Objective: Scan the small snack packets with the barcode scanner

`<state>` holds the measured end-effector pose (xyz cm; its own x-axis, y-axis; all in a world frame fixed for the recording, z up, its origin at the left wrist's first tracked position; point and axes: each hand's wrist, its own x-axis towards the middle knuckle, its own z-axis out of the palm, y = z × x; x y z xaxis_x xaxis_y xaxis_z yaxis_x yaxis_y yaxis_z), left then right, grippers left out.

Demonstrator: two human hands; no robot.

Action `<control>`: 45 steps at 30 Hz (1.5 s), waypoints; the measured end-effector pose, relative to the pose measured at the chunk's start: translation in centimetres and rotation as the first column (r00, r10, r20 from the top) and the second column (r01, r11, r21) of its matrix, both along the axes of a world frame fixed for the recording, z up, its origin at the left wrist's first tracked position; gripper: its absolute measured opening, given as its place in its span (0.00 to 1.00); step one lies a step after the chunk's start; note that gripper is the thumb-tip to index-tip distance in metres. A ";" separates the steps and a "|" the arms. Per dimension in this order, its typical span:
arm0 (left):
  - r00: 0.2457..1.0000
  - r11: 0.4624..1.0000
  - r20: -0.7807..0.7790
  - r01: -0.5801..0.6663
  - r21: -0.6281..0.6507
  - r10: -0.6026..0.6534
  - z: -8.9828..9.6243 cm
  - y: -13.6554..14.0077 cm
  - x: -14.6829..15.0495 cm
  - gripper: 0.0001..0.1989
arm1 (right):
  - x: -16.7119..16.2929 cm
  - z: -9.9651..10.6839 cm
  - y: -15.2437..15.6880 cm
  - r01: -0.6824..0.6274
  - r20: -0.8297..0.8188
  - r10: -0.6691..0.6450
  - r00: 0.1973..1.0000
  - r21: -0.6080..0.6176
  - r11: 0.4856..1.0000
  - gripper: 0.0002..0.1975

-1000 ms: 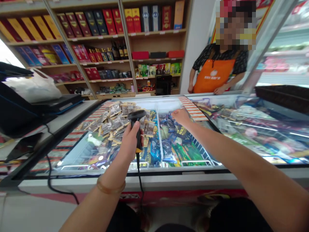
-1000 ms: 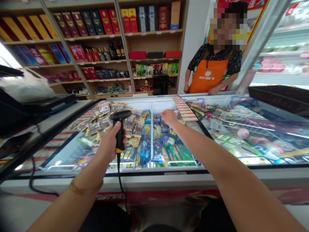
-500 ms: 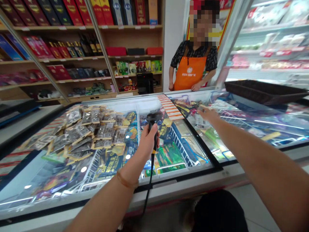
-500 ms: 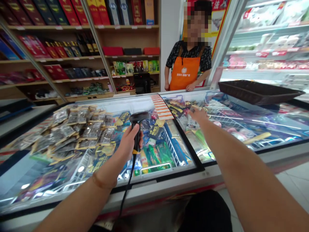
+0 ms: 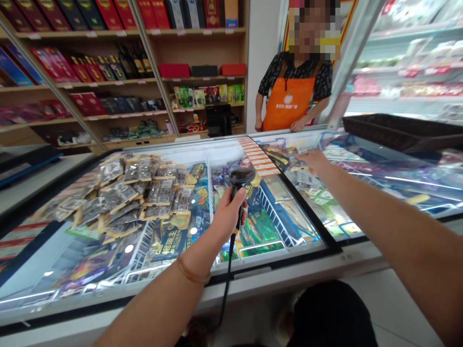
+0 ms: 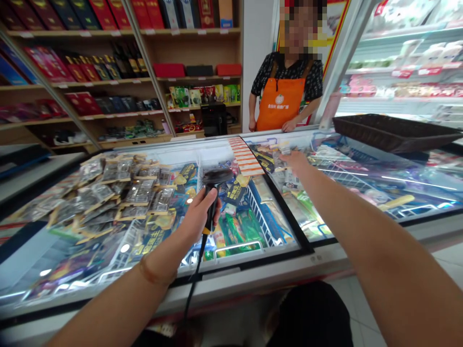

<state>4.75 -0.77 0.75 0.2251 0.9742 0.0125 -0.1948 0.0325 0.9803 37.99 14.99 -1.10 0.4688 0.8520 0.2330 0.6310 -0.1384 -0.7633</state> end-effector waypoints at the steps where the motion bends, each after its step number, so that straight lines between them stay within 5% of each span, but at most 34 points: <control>1: 1.000 1.000 0.007 0.005 0.001 -0.005 0.0 0.0 0.0 0.25 | -1.5 0.2 0.0 -0.019 -0.051 0.019 0.998 0.013 1.000 0.12; 3: 1.000 1.000 0.014 0.019 0.003 -0.019 0.0 -0.1 0.0 0.25 | -4.8 0.5 -0.2 -0.084 -0.171 0.092 0.981 0.058 0.995 0.13; 6: 0.999 0.999 0.023 0.038 -0.006 -0.038 -0.2 -0.2 -0.1 0.25 | -9.9 0.1 -1.5 -0.253 -0.546 0.358 0.757 0.261 0.932 0.16; 9: 0.997 0.997 0.008 0.071 -0.017 -0.071 -0.6 -0.2 -0.3 0.24 | -13.2 -0.8 -3.0 -0.347 -0.636 0.460 0.619 0.304 0.887 0.19; 18: 0.985 0.988 -0.077 0.153 0.012 -0.152 -1.4 -0.2 0.2 0.23 | -14.1 -2.0 -3.6 -0.342 -0.570 0.459 0.682 0.306 0.888 0.30; 25: 0.982 0.985 -0.080 0.173 0.006 -0.172 -1.8 -0.1 0.4 0.23 | -14.1 -3.1 -2.9 -0.379 -0.566 0.560 0.605 0.413 0.828 0.30; 35: 0.979 0.982 -0.090 0.187 0.020 -0.184 -1.9 -0.1 0.3 0.21 | -14.0 -3.4 -2.7 -0.372 -0.572 0.571 0.589 0.435 0.820 0.28; 41: 0.980 0.984 -0.099 0.176 0.013 -0.174 -1.8 0.0 0.3 0.23 | -13.8 -3.6 -2.7 -0.375 -0.503 0.552 0.666 0.413 0.830 0.29; 45: 0.990 0.993 -0.082 0.116 0.012 -0.115 -1.2 -0.4 0.2 0.24 | -13.7 -3.2 -3.2 -0.310 -0.362 0.415 0.835 0.315 0.897 0.28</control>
<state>4.99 -1.14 -0.44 0.3370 0.9415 0.0055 -0.1104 0.0337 0.9933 24.31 11.82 -4.33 0.2336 0.9239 0.3030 0.2224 0.2526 -0.9417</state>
